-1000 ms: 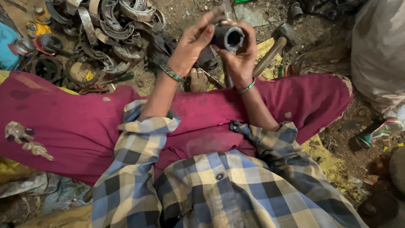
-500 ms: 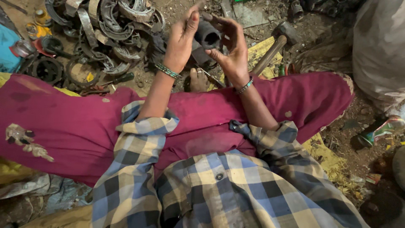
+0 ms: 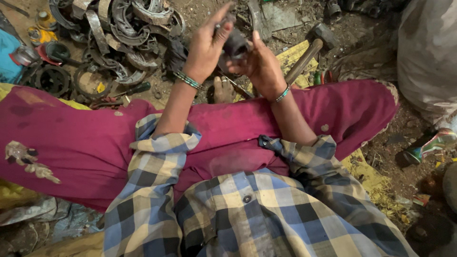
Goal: The person sits on the ground in a scrap yard and uses a hammer to strike a metal automotive part held against a small anvil block, working the piece loose. They turn the part over by hand between hammer blows and set the worked piece aside with other processed parts.
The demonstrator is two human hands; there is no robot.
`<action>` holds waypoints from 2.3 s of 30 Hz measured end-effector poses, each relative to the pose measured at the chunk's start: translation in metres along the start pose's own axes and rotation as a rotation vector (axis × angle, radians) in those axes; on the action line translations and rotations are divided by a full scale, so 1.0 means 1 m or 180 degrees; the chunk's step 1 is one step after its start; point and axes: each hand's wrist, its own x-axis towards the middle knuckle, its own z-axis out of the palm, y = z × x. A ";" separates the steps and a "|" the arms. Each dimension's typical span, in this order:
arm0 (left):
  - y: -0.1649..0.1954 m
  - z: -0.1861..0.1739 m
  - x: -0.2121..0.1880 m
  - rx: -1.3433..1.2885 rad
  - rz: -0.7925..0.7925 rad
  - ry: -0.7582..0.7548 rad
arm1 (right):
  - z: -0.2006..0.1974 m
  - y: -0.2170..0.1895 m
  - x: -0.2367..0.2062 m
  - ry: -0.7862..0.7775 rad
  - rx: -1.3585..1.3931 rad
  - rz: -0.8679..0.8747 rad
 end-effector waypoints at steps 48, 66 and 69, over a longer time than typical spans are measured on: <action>0.017 0.001 -0.003 0.0899 0.1132 -0.0317 | -0.006 0.028 0.009 0.1063 -0.3480 -0.1655; 0.038 -0.024 -0.002 -0.0626 0.0397 -0.0683 | 0.005 0.012 -0.002 0.1200 -0.4064 -0.2164; 0.039 -0.024 -0.003 -0.0789 0.0227 -0.0725 | 0.003 0.010 0.001 0.1105 -0.4087 -0.2217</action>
